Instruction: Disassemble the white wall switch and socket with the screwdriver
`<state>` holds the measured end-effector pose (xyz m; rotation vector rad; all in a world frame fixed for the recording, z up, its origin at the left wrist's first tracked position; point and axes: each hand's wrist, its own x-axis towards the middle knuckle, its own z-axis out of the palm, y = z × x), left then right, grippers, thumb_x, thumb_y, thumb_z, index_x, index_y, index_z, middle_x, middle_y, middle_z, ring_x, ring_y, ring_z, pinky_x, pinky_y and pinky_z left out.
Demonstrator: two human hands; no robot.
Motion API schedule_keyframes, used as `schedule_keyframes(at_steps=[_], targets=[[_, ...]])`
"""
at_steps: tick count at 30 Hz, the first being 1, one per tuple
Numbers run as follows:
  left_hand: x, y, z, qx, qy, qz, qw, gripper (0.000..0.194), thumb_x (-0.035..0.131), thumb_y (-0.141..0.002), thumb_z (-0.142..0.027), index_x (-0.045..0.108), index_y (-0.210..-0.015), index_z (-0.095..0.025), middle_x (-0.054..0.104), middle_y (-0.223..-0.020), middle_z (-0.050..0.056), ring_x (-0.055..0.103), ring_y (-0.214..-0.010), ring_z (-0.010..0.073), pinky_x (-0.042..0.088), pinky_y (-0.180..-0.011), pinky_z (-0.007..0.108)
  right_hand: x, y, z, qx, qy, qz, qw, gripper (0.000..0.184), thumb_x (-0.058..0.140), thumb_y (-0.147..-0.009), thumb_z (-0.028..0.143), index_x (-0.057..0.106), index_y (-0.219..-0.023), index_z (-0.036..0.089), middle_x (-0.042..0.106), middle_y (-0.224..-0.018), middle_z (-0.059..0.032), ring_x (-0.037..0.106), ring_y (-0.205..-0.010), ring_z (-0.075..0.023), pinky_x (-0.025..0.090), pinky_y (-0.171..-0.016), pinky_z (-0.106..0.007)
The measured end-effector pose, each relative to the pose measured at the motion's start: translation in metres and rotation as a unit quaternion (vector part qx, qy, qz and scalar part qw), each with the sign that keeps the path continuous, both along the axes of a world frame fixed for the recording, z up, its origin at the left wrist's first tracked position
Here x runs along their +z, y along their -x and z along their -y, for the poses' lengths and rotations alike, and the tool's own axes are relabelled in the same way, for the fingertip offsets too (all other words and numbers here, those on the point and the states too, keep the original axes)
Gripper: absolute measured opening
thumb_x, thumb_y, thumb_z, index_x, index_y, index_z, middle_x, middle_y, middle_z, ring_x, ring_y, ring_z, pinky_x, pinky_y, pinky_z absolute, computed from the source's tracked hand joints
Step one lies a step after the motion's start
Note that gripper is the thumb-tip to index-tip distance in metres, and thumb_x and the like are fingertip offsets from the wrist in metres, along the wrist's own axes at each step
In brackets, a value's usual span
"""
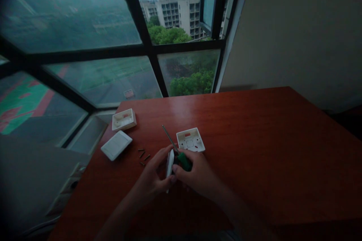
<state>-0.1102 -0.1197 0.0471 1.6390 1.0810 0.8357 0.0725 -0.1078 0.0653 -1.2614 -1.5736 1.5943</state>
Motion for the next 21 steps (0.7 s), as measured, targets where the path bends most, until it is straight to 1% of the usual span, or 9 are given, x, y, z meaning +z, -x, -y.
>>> schedule_keyframes(at_steps=[2,4,7,10,13,17,21], targets=[[-0.002,-0.001,0.001,0.000,-0.005,0.001,1.000,0.068,0.068,-0.076,-0.020,0.042,-0.139,-0.024,0.050,-0.138,0.010,0.048,-0.126,0.0282,0.038,-0.107,0.041,0.001,-0.001,0.000,0.004,-0.028,0.014,0.999,0.041,0.058,-0.081,0.026,0.060,-0.120,0.018,0.067,-0.089,-0.0023,0.061,-0.069,-0.0137,0.052,-0.059,-0.024],[-0.003,-0.002,0.002,0.003,-0.014,0.001,1.000,0.067,0.066,-0.076,-0.018,0.043,-0.138,-0.025,0.049,-0.138,0.009,0.047,-0.126,0.0272,0.037,-0.108,0.040,0.001,-0.002,0.000,0.008,-0.044,0.036,0.998,0.048,0.059,-0.080,0.024,0.056,-0.127,0.017,0.067,-0.097,-0.0051,0.063,-0.083,-0.0178,0.053,-0.071,-0.029],[-0.007,-0.005,0.004,0.008,-0.032,-0.009,0.999,0.066,0.064,-0.075,-0.016,0.043,-0.138,-0.024,0.049,-0.138,0.009,0.047,-0.127,0.0265,0.036,-0.109,0.039,0.001,-0.003,0.000,0.024,-0.065,0.064,0.996,0.054,0.060,-0.078,0.024,0.052,-0.131,0.015,0.066,-0.108,-0.0091,0.061,-0.096,-0.0218,0.051,-0.082,-0.034],[-0.011,-0.005,0.005,0.008,-0.043,-0.024,0.999,0.066,0.065,-0.074,-0.016,0.044,-0.137,-0.022,0.049,-0.138,0.010,0.046,-0.127,0.0272,0.035,-0.109,0.040,0.003,-0.002,0.001,0.047,-0.091,0.066,0.993,0.053,0.056,-0.079,0.020,0.050,-0.132,0.015,0.064,-0.115,-0.0103,0.059,-0.104,-0.0228,0.047,-0.090,-0.036],[-0.014,-0.005,0.006,0.010,-0.054,-0.019,0.998,0.068,0.064,-0.074,-0.014,0.043,-0.137,-0.022,0.049,-0.138,0.010,0.046,-0.126,0.0272,0.036,-0.108,0.041,0.008,0.000,0.002,0.058,-0.102,0.073,0.990,0.049,0.052,-0.079,0.015,0.052,-0.128,0.015,0.065,-0.113,-0.0104,0.059,-0.102,-0.0224,0.046,-0.089,-0.035],[-0.014,-0.006,0.005,0.011,-0.062,-0.023,0.998,0.074,0.065,-0.070,-0.010,0.041,-0.139,-0.024,0.050,-0.135,0.009,0.047,-0.124,0.0265,0.036,-0.107,0.039,0.012,0.003,0.003,0.063,-0.115,0.093,0.987,0.041,0.050,-0.076,0.011,0.058,-0.116,0.015,0.066,-0.107,-0.0100,0.059,-0.097,-0.0218,0.047,-0.083,-0.033],[-0.013,-0.008,0.003,0.008,-0.064,-0.024,0.998,0.073,0.066,-0.070,-0.009,0.043,-0.137,-0.026,0.049,-0.134,0.008,0.047,-0.124,0.0255,0.036,-0.106,0.037,0.009,0.004,0.004,0.053,-0.141,0.096,0.984,0.043,0.050,-0.074,0.009,0.057,-0.116,0.015,0.067,-0.104,-0.0093,0.060,-0.091,-0.0208,0.047,-0.081,-0.031]])
